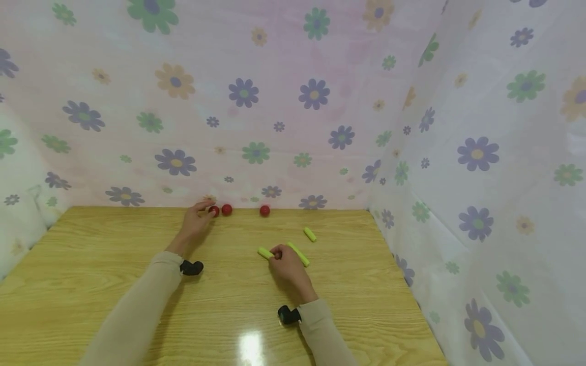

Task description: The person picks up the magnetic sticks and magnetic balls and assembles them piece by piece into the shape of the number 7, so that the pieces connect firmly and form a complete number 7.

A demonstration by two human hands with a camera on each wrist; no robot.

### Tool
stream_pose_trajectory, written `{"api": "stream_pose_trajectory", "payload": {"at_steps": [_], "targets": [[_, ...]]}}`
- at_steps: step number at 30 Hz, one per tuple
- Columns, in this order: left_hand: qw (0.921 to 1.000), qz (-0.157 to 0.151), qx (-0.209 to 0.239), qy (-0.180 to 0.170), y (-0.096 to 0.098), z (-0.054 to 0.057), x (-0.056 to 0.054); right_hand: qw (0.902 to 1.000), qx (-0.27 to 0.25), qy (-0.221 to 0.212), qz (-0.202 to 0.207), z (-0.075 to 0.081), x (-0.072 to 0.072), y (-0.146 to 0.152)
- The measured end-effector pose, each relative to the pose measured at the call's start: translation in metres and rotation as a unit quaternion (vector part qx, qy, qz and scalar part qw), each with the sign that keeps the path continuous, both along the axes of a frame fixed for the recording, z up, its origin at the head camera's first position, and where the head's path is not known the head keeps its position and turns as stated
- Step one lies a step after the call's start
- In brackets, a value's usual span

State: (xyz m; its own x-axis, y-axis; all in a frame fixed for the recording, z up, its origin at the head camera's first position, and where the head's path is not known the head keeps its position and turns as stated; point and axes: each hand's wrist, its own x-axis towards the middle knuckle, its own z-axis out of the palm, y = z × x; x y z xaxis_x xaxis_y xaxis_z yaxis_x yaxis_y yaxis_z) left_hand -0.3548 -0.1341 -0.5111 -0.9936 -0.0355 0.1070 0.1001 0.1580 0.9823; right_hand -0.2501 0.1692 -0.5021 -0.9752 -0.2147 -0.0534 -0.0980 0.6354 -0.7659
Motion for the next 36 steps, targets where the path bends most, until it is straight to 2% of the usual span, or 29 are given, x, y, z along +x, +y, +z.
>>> {"api": "stream_pose_trajectory", "payload": {"at_steps": [3, 7, 12, 16, 20, 26, 31, 34, 36], "targets": [[0.9999, -0.003, -0.014, 0.002, 0.001, -0.004, -0.001, 1.0000, 0.003, -0.001, -0.005, 0.001, 0.001, -0.001], [0.9983, -0.002, -0.059, 0.004, 0.000, -0.004, 0.000, 0.9999, 0.008, 0.000, -0.008, 0.001, 0.001, -0.001], [0.9904, 0.002, -0.135, 0.032, -0.001, -0.007, 0.001, 0.9996, 0.025, 0.013, -0.001, 0.003, 0.002, -0.002], [0.9872, 0.001, -0.155, 0.037, -0.002, -0.009, 0.005, 0.9989, 0.040, 0.022, 0.006, 0.003, 0.002, -0.003], [0.9887, -0.001, -0.146, 0.036, -0.005, -0.010, 0.011, 0.9986, 0.049, 0.019, 0.003, 0.003, 0.000, -0.003], [0.9944, -0.012, -0.102, 0.023, -0.012, -0.007, 0.022, 0.9993, 0.034, 0.015, -0.003, 0.007, 0.001, -0.002], [0.9973, -0.004, -0.073, -0.002, -0.015, -0.006, 0.030, 0.9984, -0.050, -0.004, 0.027, 0.009, 0.003, -0.002], [0.9991, -0.007, -0.037, -0.019, -0.015, -0.006, 0.034, 0.9917, -0.119, -0.035, 0.033, 0.008, 0.005, -0.004], [0.9993, -0.012, -0.013, -0.032, -0.015, -0.007, 0.036, 0.9851, -0.160, -0.061, 0.021, 0.006, 0.005, -0.006]]}}
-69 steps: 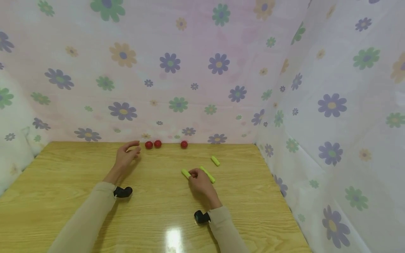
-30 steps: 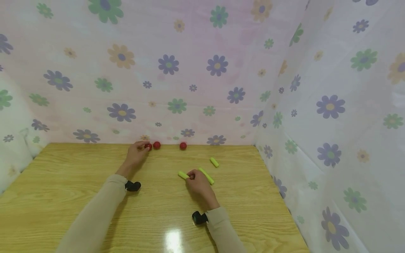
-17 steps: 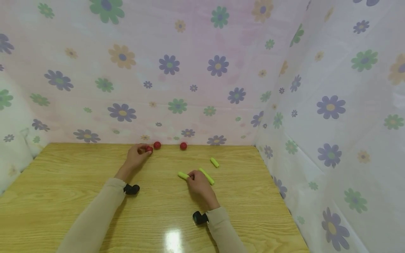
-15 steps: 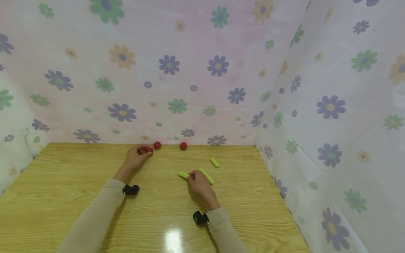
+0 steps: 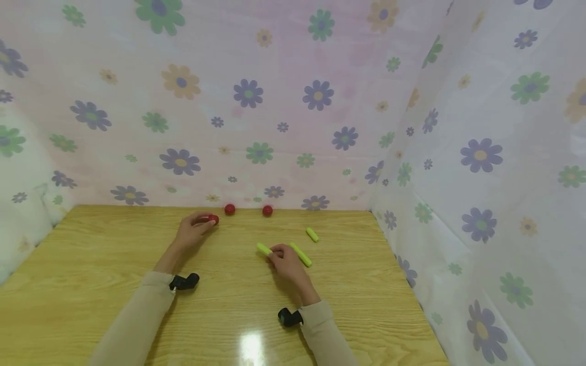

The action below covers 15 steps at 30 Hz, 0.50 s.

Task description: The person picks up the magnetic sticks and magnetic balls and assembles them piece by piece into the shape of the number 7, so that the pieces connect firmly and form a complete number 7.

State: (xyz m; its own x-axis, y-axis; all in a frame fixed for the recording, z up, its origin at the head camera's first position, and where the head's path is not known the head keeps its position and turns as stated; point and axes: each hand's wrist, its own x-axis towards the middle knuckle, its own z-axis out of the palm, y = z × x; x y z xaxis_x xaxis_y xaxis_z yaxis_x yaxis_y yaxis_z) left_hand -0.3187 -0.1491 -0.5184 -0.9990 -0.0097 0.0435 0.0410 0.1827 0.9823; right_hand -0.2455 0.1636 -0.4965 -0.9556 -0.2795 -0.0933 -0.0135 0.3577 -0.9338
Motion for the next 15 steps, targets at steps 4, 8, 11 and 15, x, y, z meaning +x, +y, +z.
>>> {"api": "stream_pose_trajectory", "payload": {"at_steps": [4, 8, 11, 15], "targets": [[0.9996, -0.004, 0.023, -0.017, 0.000, -0.005, 0.004, 0.9975, -0.058, -0.038, -0.017, -0.006, -0.003, -0.002], [0.9997, -0.006, 0.022, -0.012, 0.000, -0.010, 0.008, 0.9925, -0.100, -0.066, -0.021, -0.011, -0.005, -0.003], [0.9975, -0.023, 0.065, -0.011, 0.000, -0.011, 0.010, 0.9880, -0.128, -0.082, -0.025, -0.013, -0.006, -0.002], [0.9868, -0.050, 0.153, -0.017, 0.002, -0.010, 0.013, 0.9838, -0.147, -0.096, -0.034, -0.014, -0.009, -0.003]]}}
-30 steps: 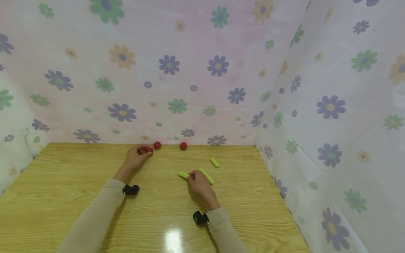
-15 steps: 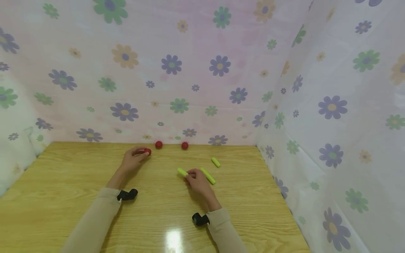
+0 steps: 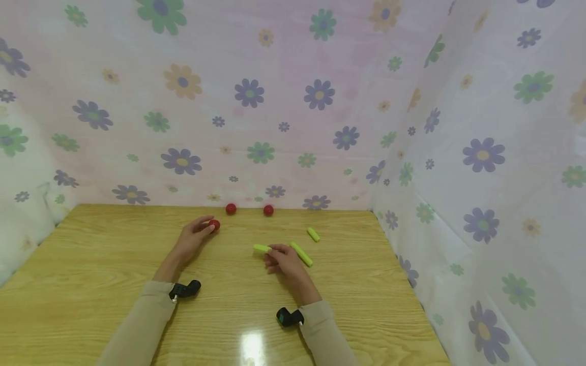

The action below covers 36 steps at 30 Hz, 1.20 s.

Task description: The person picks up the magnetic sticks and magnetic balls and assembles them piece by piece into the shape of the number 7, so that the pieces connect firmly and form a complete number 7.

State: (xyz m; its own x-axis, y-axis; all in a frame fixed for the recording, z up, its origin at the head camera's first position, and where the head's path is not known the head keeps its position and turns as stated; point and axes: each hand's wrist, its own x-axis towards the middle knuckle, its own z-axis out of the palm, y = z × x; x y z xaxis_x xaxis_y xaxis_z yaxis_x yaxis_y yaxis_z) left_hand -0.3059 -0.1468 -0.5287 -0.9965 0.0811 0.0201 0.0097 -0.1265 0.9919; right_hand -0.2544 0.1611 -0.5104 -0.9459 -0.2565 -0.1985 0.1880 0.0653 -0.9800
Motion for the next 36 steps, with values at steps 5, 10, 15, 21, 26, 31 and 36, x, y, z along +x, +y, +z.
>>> {"api": "stream_pose_trajectory", "payload": {"at_steps": [5, 10, 15, 21, 26, 31, 36], "targets": [[0.9994, -0.008, 0.033, -0.010, 0.003, 0.002, 0.004, 0.9999, -0.007, -0.008, -0.010, -0.001, -0.003, -0.001], [0.9990, -0.021, 0.035, -0.017, 0.008, 0.001, 0.006, 0.9996, -0.012, -0.014, -0.023, -0.001, -0.007, -0.004], [0.9978, -0.046, 0.043, -0.018, 0.015, -0.001, 0.010, 0.9993, -0.023, -0.020, -0.022, -0.003, -0.011, -0.006], [0.9981, -0.055, 0.026, -0.004, 0.024, -0.002, 0.014, 0.9987, -0.041, -0.027, -0.015, -0.006, -0.015, -0.008], [0.9981, -0.036, -0.046, 0.020, 0.032, -0.005, 0.016, 0.9980, -0.054, -0.031, -0.013, -0.008, -0.019, -0.008], [0.9980, -0.034, -0.050, 0.015, 0.036, -0.007, 0.017, 0.9978, -0.059, -0.026, -0.016, -0.007, -0.020, -0.010], [0.9981, -0.025, -0.055, 0.012, 0.037, -0.005, 0.020, 0.9976, -0.055, -0.035, -0.022, -0.005, -0.021, -0.014]]}}
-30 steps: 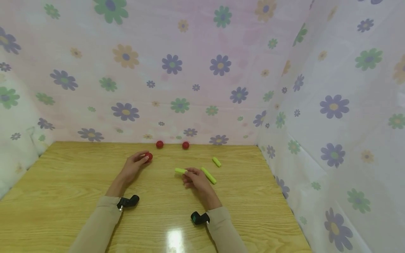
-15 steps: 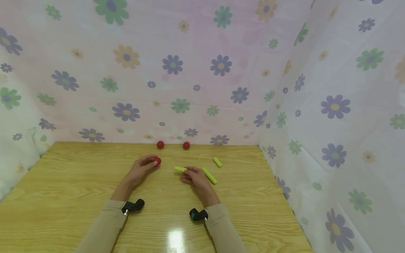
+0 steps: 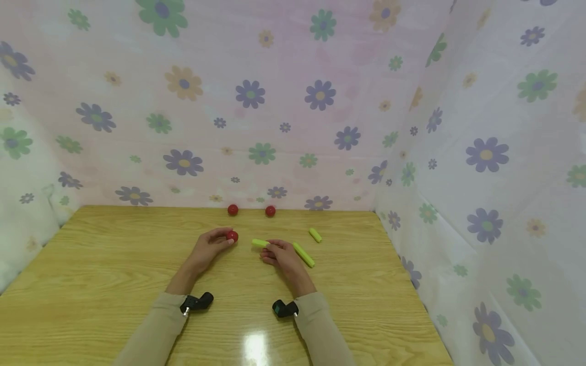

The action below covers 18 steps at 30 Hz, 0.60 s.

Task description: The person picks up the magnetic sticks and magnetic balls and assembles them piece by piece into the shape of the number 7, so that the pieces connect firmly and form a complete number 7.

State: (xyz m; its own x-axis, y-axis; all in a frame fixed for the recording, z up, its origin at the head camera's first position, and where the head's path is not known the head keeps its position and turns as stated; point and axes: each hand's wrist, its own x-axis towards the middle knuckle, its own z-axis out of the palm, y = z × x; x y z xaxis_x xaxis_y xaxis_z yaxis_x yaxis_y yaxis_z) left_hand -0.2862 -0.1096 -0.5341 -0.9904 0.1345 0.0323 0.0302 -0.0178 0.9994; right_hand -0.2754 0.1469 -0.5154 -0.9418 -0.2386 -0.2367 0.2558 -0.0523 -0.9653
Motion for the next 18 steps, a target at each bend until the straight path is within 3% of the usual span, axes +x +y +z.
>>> {"api": "stream_pose_trajectory", "payload": {"at_steps": [18], "targets": [[0.9995, 0.022, -0.024, 0.000, 0.007, 0.001, 0.008, 0.9994, 0.023, 0.014, -0.020, 0.000, -0.003, -0.012]]}}
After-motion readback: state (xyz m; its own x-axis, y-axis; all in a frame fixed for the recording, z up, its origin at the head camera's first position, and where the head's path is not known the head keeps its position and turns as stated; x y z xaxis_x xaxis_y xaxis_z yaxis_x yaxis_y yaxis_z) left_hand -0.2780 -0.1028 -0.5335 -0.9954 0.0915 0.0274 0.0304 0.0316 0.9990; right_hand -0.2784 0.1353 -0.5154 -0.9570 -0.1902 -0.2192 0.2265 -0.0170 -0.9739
